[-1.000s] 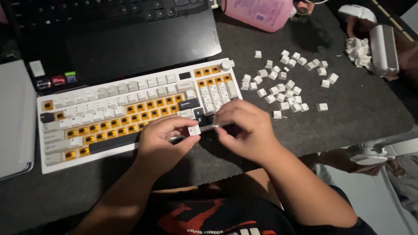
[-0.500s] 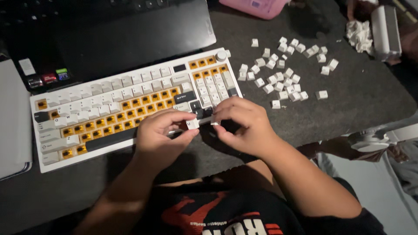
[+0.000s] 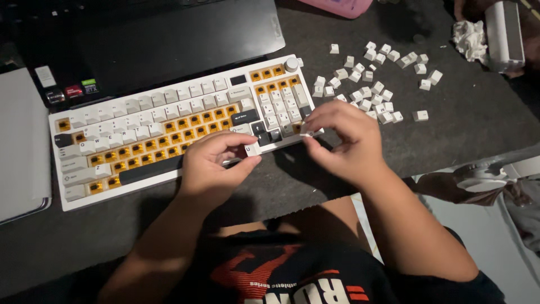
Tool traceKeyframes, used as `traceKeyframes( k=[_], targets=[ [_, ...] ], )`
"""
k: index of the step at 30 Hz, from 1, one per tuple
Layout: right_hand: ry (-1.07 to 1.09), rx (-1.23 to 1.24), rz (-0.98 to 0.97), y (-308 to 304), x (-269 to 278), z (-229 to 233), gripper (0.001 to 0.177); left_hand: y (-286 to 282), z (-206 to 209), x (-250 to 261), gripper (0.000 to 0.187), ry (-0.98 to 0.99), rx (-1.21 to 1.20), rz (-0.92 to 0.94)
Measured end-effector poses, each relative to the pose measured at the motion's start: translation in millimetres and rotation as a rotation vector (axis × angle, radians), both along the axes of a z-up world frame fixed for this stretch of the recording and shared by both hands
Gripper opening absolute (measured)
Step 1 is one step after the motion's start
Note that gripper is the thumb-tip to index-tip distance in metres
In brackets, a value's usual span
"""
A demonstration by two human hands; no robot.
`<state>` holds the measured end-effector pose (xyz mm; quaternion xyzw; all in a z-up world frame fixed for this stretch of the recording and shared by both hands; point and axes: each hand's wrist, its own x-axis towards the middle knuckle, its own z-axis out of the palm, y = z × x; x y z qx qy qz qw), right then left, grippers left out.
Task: The person assembles a mechanical keyboard by picking up individual keycaps from a desk and pressing them onto the corresponding switches on the keyboard base.
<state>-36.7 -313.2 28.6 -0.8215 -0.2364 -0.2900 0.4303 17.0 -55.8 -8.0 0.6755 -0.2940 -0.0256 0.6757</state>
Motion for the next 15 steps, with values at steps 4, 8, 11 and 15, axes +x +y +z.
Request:
traceKeyframes(
  k=[4,8,11,15],
  targets=[
    [-0.002,-0.047,-0.045,2,1,-1,0.017,0,0,1,0.029,-0.004,0.018,-0.024],
    [-0.005,-0.046,-0.038,5,1,-1,0.017,-1,2,0,0.03,-0.049,0.078,0.005],
    [-0.002,-0.054,-0.025,9,0,-3,0.017,0,4,-1,0.029,-0.047,0.07,-0.006],
    [0.015,-0.03,0.039,16,2,-8,0.015,1,10,-3,0.029,-0.107,0.146,0.027]
  ],
)
